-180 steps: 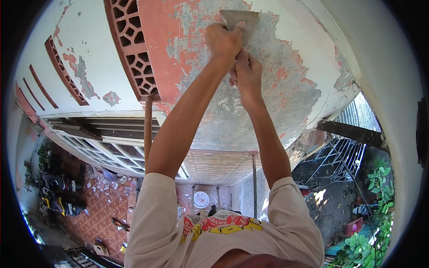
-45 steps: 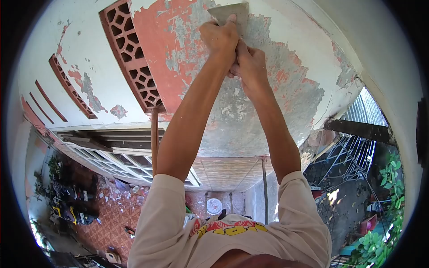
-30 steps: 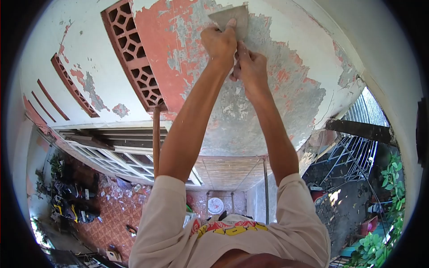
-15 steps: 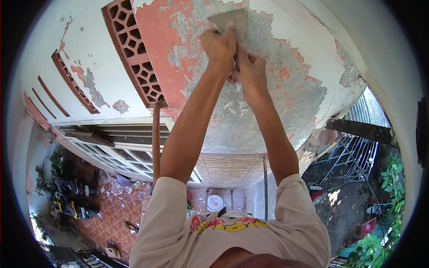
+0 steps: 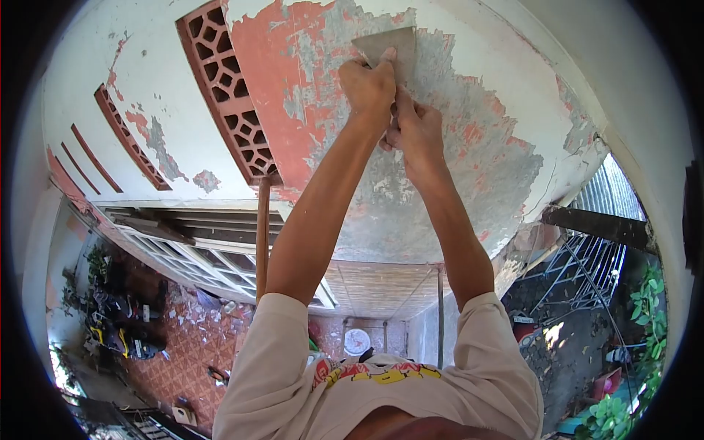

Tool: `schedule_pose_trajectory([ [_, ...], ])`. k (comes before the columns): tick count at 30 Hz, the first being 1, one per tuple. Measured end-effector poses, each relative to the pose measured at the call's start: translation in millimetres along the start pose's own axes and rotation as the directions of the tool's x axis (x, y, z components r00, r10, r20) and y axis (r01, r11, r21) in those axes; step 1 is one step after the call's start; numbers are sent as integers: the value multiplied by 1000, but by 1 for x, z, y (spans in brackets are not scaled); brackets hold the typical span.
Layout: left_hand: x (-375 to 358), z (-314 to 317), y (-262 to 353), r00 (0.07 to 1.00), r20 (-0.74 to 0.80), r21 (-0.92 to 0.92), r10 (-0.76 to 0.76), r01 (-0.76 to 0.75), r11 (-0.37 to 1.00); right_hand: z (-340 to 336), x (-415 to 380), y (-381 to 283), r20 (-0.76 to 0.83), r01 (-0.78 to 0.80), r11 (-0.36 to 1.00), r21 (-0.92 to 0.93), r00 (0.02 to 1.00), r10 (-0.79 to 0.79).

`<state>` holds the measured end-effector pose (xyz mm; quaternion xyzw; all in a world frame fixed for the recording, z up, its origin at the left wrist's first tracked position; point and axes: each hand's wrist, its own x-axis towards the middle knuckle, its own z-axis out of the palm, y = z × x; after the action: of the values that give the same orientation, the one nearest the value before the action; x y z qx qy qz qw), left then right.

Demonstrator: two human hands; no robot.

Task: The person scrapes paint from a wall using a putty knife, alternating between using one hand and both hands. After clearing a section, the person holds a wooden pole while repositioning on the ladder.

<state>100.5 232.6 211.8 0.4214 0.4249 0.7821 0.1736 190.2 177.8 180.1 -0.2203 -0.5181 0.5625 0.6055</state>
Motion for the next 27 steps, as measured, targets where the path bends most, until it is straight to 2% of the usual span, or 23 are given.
schedule_pose_trajectory([
  [2,11,5,3,996,-27,28,90,-89,996,3,16,2,20,16,999,32,1000,-16],
  [5,19,3,11,1000,27,72,6,-7,997,3,17,-2,5,26,999,21,1000,-27],
  [9,-3,-4,17,996,38,-5,-76,76,997,3,-2,0,-7,21,1000,21,1000,-21],
  [11,-8,-8,3,998,21,-19,-65,66,998,1,-9,3,-13,-9,1000,-9,1000,9],
  [14,8,-3,1,999,21,-31,49,-48,998,7,2,-3,-8,-34,999,3,999,34],
  [17,22,4,33,1000,-7,74,-27,27,997,11,23,-6,104,-3,991,130,995,-11],
  [20,14,0,22,998,3,-20,69,-69,997,17,6,-9,-1,66,996,54,998,-66],
  [23,-1,-7,0,998,52,-61,-34,37,997,7,-9,-1,-20,0,1000,-16,1000,0],
  [27,8,-5,8,997,34,-25,-64,65,998,6,2,-5,6,-35,999,-17,999,36],
])
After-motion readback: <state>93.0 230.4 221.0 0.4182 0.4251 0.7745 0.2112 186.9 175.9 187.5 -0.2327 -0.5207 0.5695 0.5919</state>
